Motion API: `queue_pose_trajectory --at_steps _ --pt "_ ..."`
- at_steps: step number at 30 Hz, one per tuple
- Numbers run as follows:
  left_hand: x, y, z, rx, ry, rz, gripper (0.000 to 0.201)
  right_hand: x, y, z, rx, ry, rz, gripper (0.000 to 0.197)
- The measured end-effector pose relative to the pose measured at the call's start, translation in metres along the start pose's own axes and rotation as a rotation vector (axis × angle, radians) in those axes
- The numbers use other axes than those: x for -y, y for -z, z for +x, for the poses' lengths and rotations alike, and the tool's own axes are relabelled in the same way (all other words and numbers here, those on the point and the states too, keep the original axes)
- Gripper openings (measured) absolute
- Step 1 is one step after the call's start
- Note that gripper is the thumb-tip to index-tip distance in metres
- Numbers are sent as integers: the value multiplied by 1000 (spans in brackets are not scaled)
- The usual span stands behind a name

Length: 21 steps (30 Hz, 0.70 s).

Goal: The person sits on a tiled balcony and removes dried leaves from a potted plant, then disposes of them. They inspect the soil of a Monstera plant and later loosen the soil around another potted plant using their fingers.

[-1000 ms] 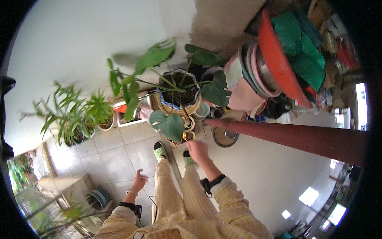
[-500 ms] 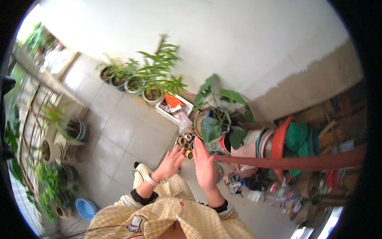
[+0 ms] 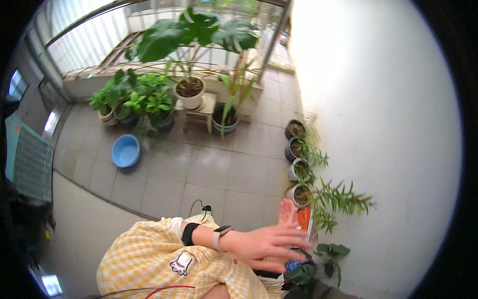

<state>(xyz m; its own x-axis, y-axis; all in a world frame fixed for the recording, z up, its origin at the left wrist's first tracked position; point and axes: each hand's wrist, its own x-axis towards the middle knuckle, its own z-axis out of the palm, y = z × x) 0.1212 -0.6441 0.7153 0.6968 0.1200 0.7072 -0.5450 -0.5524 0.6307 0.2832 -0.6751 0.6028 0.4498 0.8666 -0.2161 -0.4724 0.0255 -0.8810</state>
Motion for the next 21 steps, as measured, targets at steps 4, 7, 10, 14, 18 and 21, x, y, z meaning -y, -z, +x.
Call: queue_pose_trajectory --at_steps 4,7,10,14,18,21 --pt "29 56 -58 -194 200 575 48 5 -112 -11 463 -220 482 60" --pt "36 100 -115 -415 556 945 47 21 -170 -20 528 -100 414 61" --pt "27 129 -161 -332 943 700 49 14 -209 -23 763 203 -176 63" --pt "2 113 -171 -1030 580 -556 60 -31 -248 -17 1145 1007 -1315 61" --pt "-22 109 -183 -984 547 -785 57 -67 -273 7 1151 1341 -896 50" --pt "-42 119 -185 -856 490 -495 44 -79 -284 24 1111 1179 -671 48"
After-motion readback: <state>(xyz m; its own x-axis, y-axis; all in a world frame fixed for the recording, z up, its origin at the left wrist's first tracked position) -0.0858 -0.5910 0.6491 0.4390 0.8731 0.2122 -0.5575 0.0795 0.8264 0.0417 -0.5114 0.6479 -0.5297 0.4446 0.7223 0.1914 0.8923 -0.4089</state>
